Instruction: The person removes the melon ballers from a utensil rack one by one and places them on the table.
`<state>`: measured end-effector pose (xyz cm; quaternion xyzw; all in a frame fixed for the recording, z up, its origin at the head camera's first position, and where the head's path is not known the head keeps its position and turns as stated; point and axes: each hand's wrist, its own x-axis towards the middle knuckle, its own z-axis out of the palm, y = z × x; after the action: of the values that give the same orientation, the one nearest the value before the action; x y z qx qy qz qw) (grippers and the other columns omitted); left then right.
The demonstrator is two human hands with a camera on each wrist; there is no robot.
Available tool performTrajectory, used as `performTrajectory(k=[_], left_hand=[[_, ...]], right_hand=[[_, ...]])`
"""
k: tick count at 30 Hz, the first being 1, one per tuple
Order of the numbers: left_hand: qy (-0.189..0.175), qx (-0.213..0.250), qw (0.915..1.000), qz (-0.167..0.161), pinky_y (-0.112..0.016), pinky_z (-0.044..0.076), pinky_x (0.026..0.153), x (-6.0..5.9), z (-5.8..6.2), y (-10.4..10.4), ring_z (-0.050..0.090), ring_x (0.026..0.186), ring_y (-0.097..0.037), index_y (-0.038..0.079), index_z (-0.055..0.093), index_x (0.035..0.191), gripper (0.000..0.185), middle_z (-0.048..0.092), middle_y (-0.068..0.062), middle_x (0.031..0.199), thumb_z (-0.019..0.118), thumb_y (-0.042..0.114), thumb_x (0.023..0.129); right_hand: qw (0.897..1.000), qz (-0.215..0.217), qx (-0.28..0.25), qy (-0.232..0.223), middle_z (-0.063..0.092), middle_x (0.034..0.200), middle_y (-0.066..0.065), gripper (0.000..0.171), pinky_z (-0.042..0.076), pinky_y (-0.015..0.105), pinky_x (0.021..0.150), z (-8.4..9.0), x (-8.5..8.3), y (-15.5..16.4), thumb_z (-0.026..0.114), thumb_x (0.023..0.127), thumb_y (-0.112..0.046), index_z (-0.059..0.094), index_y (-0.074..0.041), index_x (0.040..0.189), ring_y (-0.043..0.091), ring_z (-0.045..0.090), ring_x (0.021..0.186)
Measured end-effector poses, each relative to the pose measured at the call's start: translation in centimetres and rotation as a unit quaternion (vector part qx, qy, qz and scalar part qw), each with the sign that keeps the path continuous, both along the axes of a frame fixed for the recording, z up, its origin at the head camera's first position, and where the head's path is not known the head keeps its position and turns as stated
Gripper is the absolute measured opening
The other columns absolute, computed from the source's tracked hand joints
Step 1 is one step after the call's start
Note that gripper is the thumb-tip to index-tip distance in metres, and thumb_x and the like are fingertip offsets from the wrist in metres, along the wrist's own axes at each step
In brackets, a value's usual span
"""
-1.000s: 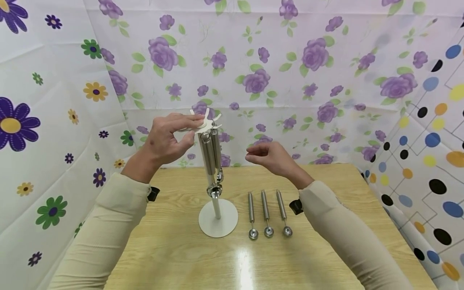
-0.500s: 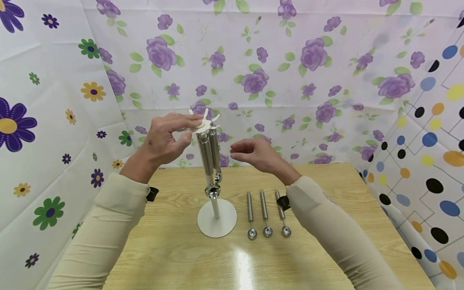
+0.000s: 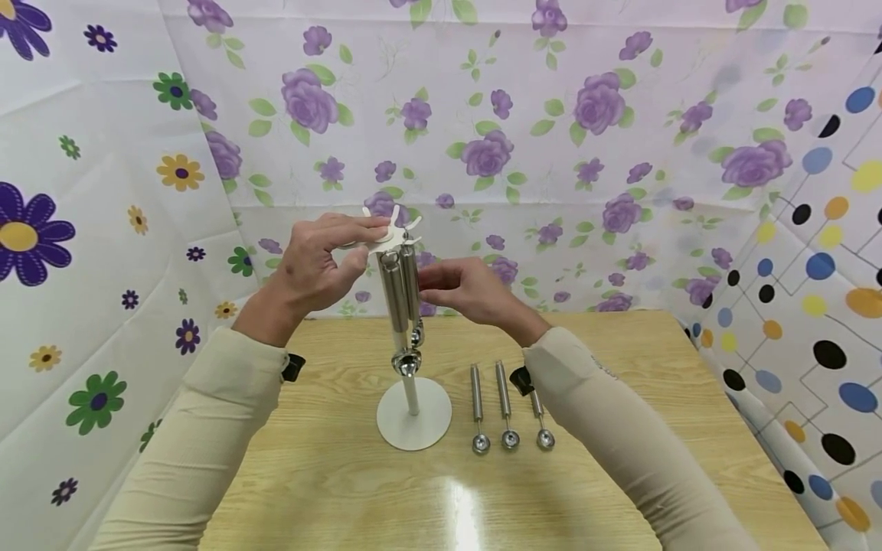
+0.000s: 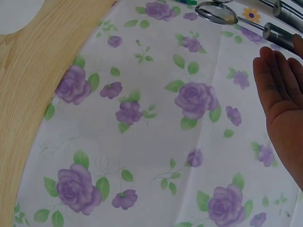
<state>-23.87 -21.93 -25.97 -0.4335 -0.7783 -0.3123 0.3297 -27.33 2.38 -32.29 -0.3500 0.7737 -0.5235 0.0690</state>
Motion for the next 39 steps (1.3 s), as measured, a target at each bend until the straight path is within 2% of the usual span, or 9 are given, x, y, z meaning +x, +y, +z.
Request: performTrajectory(k=[13,21,31,39], left_hand=[[0.001,0.003,1.0000,0.001,-0.055,0.049,0.091,-0.1,-0.1,0.1,0.066,0.103,-0.039,-0.007,0.075,0.104,0.034,0.071,-0.020,0.115,0.052,0.012,0.088],[0.001,0.006,0.9999,0.008,-0.053,0.050,0.092,-0.1,-0.1,0.0,0.067,0.103,-0.038,-0.005,0.076,0.103,0.032,0.072,-0.018,0.114,0.052,0.009,0.086],[0.014,-0.006,0.9999,-0.002,-0.057,0.049,0.091,-0.1,0.1,0.0,0.066,0.104,-0.042,-0.008,0.074,0.104,0.031,0.071,-0.021,0.114,0.054,0.009,0.086],[0.025,-0.023,0.9994,-0.001,-0.057,0.050,0.089,-0.1,0.2,-0.1,0.066,0.103,-0.042,-0.007,0.074,0.106,0.030,0.070,-0.022,0.115,0.057,0.005,0.085]], right_hand=[[1.000,-0.003,-0.013,-0.002,0.071,0.114,0.016,0.030,0.055,0.031,0.088,-0.2,0.2,-0.7,0.066,0.094,-0.001,0.065,0.005,0.124,0.024,0.069,0.103],[0.999,-0.028,0.012,0.015,0.072,0.108,0.011,0.025,0.055,0.033,0.087,0.2,0.3,0.0,0.067,0.095,-0.006,0.068,0.001,0.119,0.024,0.069,0.098],[0.998,-0.059,0.033,0.019,0.071,0.109,0.007,0.026,0.054,0.035,0.089,1.0,0.1,0.9,0.067,0.096,-0.012,0.068,-0.004,0.121,0.021,0.068,0.099],[0.996,-0.071,0.048,0.027,0.071,0.103,0.007,0.023,0.055,0.038,0.086,0.2,0.2,2.4,0.068,0.095,-0.012,0.070,-0.003,0.116,0.021,0.069,0.094]])
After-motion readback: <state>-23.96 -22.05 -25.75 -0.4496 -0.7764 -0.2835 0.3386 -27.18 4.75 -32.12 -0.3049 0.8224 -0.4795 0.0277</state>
